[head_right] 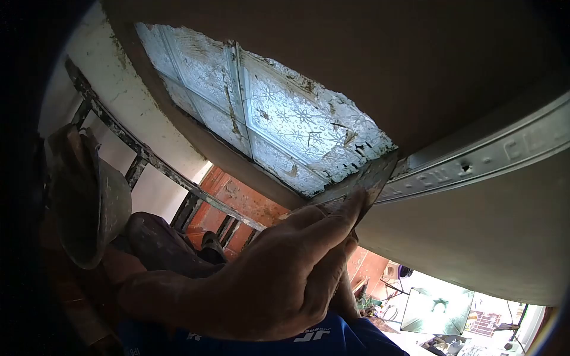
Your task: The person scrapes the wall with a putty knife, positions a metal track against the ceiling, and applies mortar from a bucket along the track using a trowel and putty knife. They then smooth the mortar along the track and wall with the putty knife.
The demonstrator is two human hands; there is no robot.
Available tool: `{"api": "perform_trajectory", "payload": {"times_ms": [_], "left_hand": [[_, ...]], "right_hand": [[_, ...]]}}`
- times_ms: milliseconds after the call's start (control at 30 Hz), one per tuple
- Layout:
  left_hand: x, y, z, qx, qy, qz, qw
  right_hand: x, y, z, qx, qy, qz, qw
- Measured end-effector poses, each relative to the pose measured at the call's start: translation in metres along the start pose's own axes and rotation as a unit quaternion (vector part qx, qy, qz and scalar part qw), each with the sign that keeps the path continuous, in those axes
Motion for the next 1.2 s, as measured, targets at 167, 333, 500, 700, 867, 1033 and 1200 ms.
{"api": "perform_trajectory", "payload": {"times_ms": [167,333,500,700,867,1033,1200], "left_hand": [[-0.017,0.037,-0.006,-0.014,-0.032,0.058,0.998],[-0.031,0.092,-0.015,-0.107,-0.039,0.108,0.988],[-0.045,0.146,-0.025,-0.153,-0.052,0.122,0.979],[-0.064,0.175,-0.066,-0.208,-0.044,0.103,0.972],[-0.066,0.143,-0.073,-0.162,-0.050,0.032,0.985],[-0.076,0.151,-0.069,-0.130,-0.104,-0.002,0.986],[-0.096,0.169,-0.075,-0.024,-0.170,0.065,0.983]], "right_hand": [[-0.005,0.006,0.004,-0.004,0.007,-0.004,1.000],[0.007,-0.023,-0.016,0.053,-0.007,-0.032,0.998],[0.003,-0.013,-0.008,0.061,-0.015,-0.042,0.997],[0.006,-0.010,-0.005,0.054,0.000,-0.033,0.998],[0.003,-0.009,-0.006,0.050,-0.008,-0.051,0.997],[0.007,-0.014,-0.009,0.059,0.000,-0.042,0.997],[0.004,-0.002,-0.002,0.063,0.016,-0.085,0.994]]}}
Point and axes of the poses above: each hand's wrist, its own z-axis towards the middle knuckle, its own x-axis out of the palm, y = z × x, the point moved 10 cm from there along z, towards the middle knuckle, and after that the axes turned 15 degrees about -z, right-handed, at the moved point
